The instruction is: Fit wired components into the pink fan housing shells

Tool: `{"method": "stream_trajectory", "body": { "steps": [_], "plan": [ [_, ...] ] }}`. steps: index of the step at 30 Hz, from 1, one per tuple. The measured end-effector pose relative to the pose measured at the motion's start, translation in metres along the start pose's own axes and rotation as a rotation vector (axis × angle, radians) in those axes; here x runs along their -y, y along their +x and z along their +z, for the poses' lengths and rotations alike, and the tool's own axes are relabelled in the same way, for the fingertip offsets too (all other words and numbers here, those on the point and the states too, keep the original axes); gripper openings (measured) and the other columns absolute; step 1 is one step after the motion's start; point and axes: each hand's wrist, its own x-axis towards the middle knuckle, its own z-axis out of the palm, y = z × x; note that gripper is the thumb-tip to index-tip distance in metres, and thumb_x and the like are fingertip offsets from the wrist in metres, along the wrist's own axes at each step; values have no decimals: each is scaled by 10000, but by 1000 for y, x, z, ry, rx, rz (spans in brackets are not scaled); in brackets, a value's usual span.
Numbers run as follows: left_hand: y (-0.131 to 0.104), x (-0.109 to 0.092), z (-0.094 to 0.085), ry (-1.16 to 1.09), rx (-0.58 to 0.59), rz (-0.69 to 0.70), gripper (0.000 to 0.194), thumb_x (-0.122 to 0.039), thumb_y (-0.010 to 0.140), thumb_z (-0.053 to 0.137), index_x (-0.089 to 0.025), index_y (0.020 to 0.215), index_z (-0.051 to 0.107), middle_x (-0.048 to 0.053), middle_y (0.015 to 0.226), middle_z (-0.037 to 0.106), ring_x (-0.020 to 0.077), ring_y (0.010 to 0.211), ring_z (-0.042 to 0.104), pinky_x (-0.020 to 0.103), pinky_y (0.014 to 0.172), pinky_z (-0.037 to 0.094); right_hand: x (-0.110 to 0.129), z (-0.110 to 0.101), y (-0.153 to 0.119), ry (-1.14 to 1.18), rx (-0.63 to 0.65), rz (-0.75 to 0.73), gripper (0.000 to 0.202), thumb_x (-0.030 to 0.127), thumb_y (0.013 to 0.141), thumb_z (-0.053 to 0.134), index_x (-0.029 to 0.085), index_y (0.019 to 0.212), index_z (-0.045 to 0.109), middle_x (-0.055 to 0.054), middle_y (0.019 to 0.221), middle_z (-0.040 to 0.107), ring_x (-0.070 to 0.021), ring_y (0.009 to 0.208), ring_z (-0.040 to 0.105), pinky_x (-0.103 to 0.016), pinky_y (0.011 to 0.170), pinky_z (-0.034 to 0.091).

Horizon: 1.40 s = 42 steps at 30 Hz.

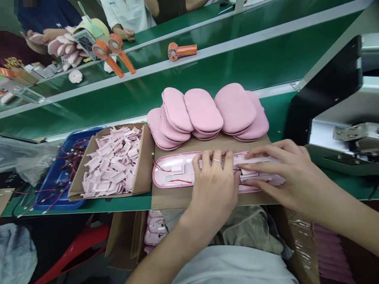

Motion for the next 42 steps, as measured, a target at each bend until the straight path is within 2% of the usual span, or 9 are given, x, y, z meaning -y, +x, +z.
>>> {"method": "stream_trajectory", "body": {
  "steps": [4, 10, 15, 20, 26, 31, 35, 39, 42],
  "plan": [
    [-13, -6, -2, -205, -136, 55, 355, -148, 1030, 602, -158, 1385, 603, 139, 1252, 694, 280, 1146, 646, 481, 1063, 479, 14, -17, -17, -105, -137, 80, 351, 399, 1066, 643, 247, 1382, 638, -115, 1425, 621, -332, 1257, 576, -482, 1052, 447],
    [-23, -20, -1, -453, -168, 33, 330, -210, 1018, 630, -176, 1340, 569, 126, 1247, 732, 265, 1129, 676, 440, 1046, 512, 10, -27, -28, 19, -93, 92, 243, 365, 1051, 684, 228, 1238, 614, -9, 1131, 706, -114, 912, 694, -210, 788, 553],
    [-19, -27, 8, -510, -223, 3, 221, -277, 1072, 673, -190, 1266, 613, 93, 1136, 748, 241, 1019, 689, 368, 892, 560, 9, -27, -28, -8, -69, 41, 255, 281, 1033, 686, 213, 1260, 592, -28, 1118, 691, -109, 881, 681, -191, 775, 550],
    [-16, -35, 17, -425, -311, -60, 222, -78, 1026, 574, -198, 1202, 636, 73, 1023, 722, 242, 873, 625, 372, 765, 527, 6, -18, -28, -19, -157, 38, 200, 365, 1061, 647, 211, 1187, 627, -17, 1038, 663, -87, 763, 650, -196, 669, 542],
    [-13, -31, 7, -412, -154, -18, 235, -90, 964, 582, -166, 1182, 625, 102, 1069, 718, 270, 891, 603, 410, 743, 530, 8, -19, -31, -8, -149, 69, 236, 429, 1070, 623, 215, 1166, 650, -18, 1006, 659, -85, 751, 638, -202, 611, 530],
    [-18, 1, -53, -485, -123, 68, 314, -170, 1023, 615, -151, 1336, 600, 118, 1216, 707, 272, 1073, 650, 409, 918, 574, 34, -26, -7, 128, -201, 54, 312, 417, 1015, 712, 245, 1271, 666, -26, 1144, 686, -111, 944, 673, -190, 762, 580],
    [-18, 56, -95, -445, 69, -162, 337, -221, 1031, 675, -231, 1363, 623, 80, 1344, 694, 262, 1226, 676, 407, 1052, 558, 54, 5, 32, 313, -103, -92, 681, 563, 1013, 714, 234, 1564, 488, -84, 1449, 607, -184, 1355, 608, -264, 1133, 568],
    [-22, 95, -101, -285, 259, -262, 385, -223, 1030, 665, -217, 1412, 618, 112, 1415, 679, 316, 1306, 657, 498, 1118, 545, 57, 58, 55, 253, -75, -96, 524, 348, 1062, 601, 210, 1562, 531, -123, 1452, 630, -261, 1301, 653, -429, 1073, 621],
    [-31, 102, -92, -70, 251, -174, 470, -245, 1057, 634, -184, 1515, 551, 154, 1501, 654, 354, 1391, 607, 562, 1180, 504, 56, 83, 59, 240, -60, -99, 412, 347, 1053, 578, 193, 1426, 662, -135, 1372, 680, -316, 1231, 670, -519, 1014, 631]
  ]
}}
